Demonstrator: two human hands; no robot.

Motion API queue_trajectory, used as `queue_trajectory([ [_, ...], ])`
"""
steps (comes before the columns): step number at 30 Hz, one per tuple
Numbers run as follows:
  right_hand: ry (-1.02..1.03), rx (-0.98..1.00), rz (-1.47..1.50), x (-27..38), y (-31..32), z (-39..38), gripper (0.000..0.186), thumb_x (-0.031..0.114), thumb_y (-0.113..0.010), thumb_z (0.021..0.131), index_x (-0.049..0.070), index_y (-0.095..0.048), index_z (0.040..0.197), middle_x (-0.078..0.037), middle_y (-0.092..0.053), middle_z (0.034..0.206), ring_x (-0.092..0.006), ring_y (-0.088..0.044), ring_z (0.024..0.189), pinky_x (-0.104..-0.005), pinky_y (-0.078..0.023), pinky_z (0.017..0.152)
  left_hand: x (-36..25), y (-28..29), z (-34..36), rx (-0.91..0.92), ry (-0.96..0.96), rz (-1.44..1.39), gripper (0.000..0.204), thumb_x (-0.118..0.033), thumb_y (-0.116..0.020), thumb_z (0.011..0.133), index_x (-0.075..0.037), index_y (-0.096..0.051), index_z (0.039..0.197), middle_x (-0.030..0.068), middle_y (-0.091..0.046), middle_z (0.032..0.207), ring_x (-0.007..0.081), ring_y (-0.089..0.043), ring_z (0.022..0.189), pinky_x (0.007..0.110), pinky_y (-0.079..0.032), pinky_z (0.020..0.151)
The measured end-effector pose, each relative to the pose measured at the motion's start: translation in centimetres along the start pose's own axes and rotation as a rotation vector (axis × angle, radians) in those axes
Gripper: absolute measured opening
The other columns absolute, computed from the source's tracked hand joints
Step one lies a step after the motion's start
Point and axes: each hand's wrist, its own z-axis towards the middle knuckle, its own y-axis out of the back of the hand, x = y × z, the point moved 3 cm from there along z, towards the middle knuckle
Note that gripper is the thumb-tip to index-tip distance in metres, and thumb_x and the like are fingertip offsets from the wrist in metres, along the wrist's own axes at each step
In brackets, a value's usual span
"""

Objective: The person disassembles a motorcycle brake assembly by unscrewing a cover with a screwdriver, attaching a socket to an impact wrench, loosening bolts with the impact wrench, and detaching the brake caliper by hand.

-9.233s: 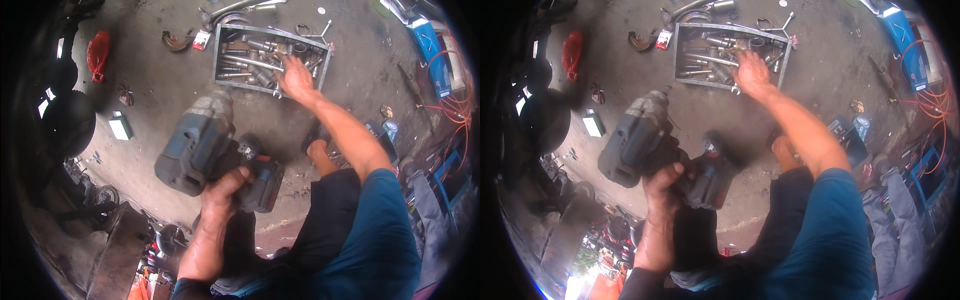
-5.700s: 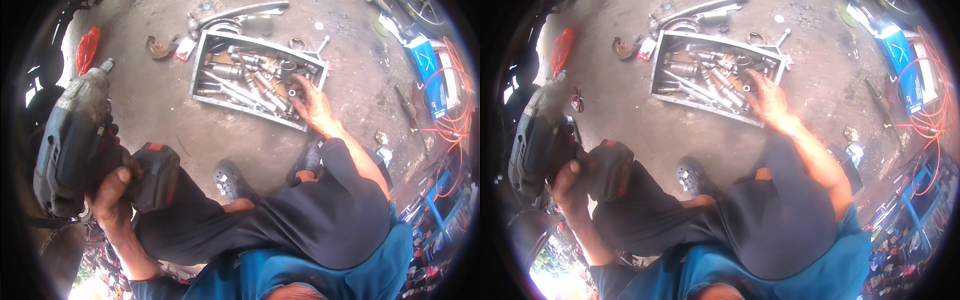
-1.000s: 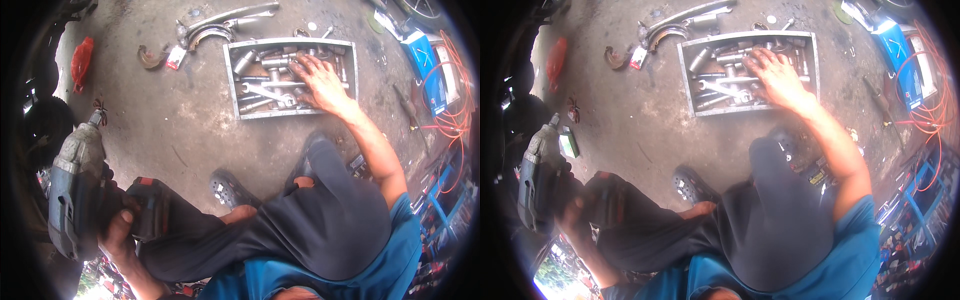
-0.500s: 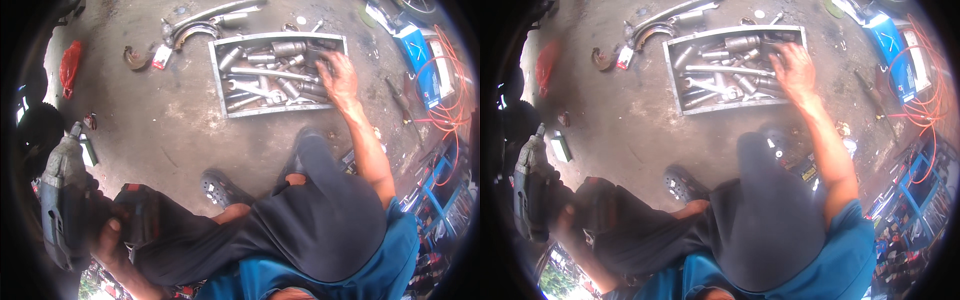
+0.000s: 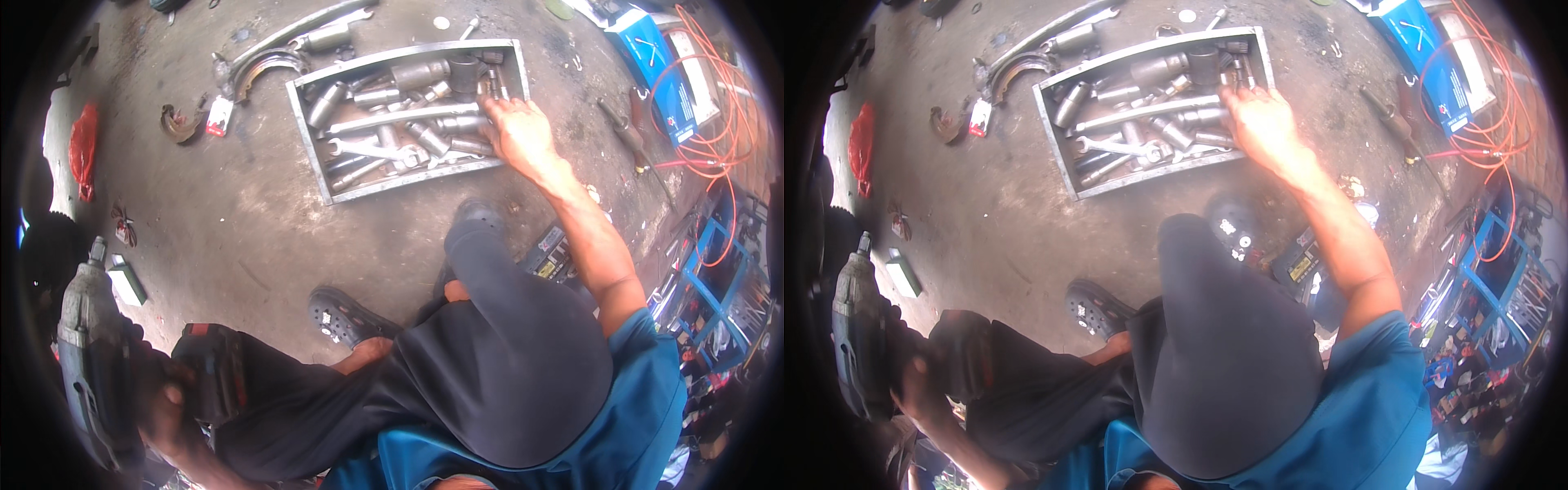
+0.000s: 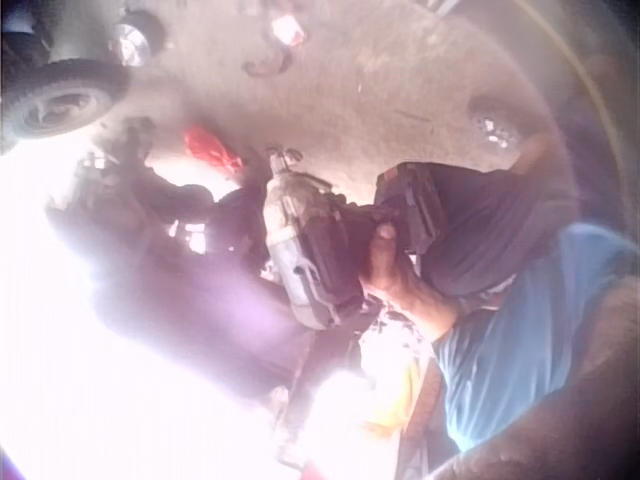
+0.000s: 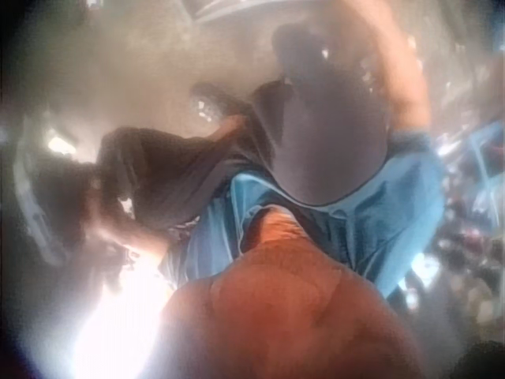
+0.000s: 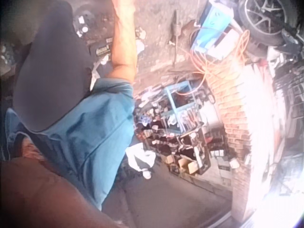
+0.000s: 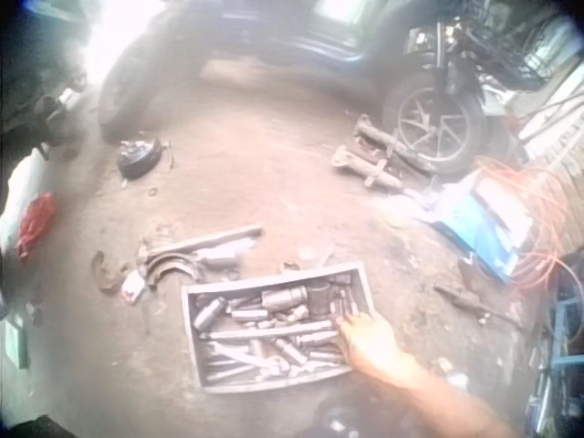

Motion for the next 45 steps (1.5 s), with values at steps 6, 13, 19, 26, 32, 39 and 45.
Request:
queue_trajectory([
  [6, -0.3, -0.163, 0.464, 3.7, -1.6, -0.2, 0.037, 0.017, -0.062, 0.082, 0.01, -0.058, 0.118, -0.015, -0.066, 0.097, -0.0309, -0.064, 0.089, -0.0405, -0.053, 0.078, 0.9, -1.6, 1.4, 0.061, 0.054, -0.032, 0.061, -0.016, -0.07, 0.072, 0.011, -0.048, 0.122, 0.0136, -0.061, 0.087, 0.0218, -0.059, 0.072, 0.031, -0.048, 0.069],
  [13, -0.289, -0.004, 0.792, 10.1, 5.2, -9.5, 0.048, 0.028, -0.063, 0.083, 0.01, -0.052, 0.125, -0.018, -0.058, 0.117, -0.0356, -0.052, 0.113, -0.0469, -0.04, 0.096, -1.7, -5.7, 2.5, 0.154, 0.283, -0.077, 0.051, -0.011, -0.072, 0.072, 0.007, -0.057, 0.117, 0.0102, -0.061, 0.105, 0.0197, -0.059, 0.086, 0.03, -0.049, 0.078],
  [19, -1.064, -0.039, 1.125, 5.7, 10.8, -25.0, 0.037, 0.03, -0.063, 0.084, 0.007, -0.061, 0.113, -0.012, -0.065, 0.104, -0.0217, -0.061, 0.098, -0.0335, -0.048, 0.086, -4.9, -14.0, -0.3, 0.402, 0.397, 0.286, 0.03, -0.011, -0.07, 0.072, 0.005, -0.065, 0.097, 0.0098, -0.063, 0.089, 0.0209, -0.057, 0.081, 0.033, -0.047, 0.076],
  [26, -1.397, 0.322, 1.077, 9.8, 22.6, -45.5, 0.036, 0.026, -0.064, 0.083, 0.005, -0.061, 0.112, -0.015, -0.066, 0.101, -0.0252, -0.062, 0.096, -0.0352, -0.047, 0.083, -19.7, -14.6, -10.9, 0.66, 0.068, 0.13, 0.027, -0.007, -0.057, 0.073, 0.004, -0.056, 0.097, 0.0111, -0.058, 0.089, 0.0223, -0.054, 0.076, 0.036, -0.045, 0.073],
  [32, -1.525, 0.463, 0.987, 14.8, 29.6, -54.6, 0.036, 0.029, -0.065, 0.082, 0.004, -0.063, 0.107, -0.015, -0.066, 0.098, -0.0286, -0.062, 0.091, -0.0355, -0.047, 0.083, -29.8, -7.8, -17.9, 0.899, -0.144, 0.197, 0.027, -0.01, -0.057, 0.076, 0.004, -0.057, 0.098, 0.0121, -0.059, 0.092, 0.023, -0.055, 0.077, 0.036, -0.046, 0.074],
  [39, -1.631, -0.111, 1.221, 21.1, 32.5, -56.8, 0.031, 0.026, -0.065, 0.083, 0.002, -0.064, 0.102, -0.014, -0.066, 0.098, -0.0251, -0.061, 0.092, -0.0345, -0.046, 0.083, -38.0, -1.4, -22.8, 1.036, -0.362, 0.276, 0.027, -0.019, -0.055, 0.084, 0.004, -0.058, 0.097, 0.0136, -0.061, 0.098, 0.0221, -0.056, 0.081, 0.035, -0.046, 0.075],
  [45, -1.712, -0.165, 1.279, 33.3, 34.6, -60.1, 0.026, 0.027, -0.063, 0.082, 0.005, -0.066, 0.095, -0.015, -0.064, 0.097, -0.0293, -0.059, 0.094, -0.0383, -0.046, 0.083, -36.4, 5.4, -24.0, 1.105, -0.421, 0.34, 0.027, -0.019, -0.056, 0.084, 0.004, -0.058, 0.097, 0.0126, -0.061, 0.097, 0.0213, -0.056, 0.081, 0.034, -0.047, 0.075],
])
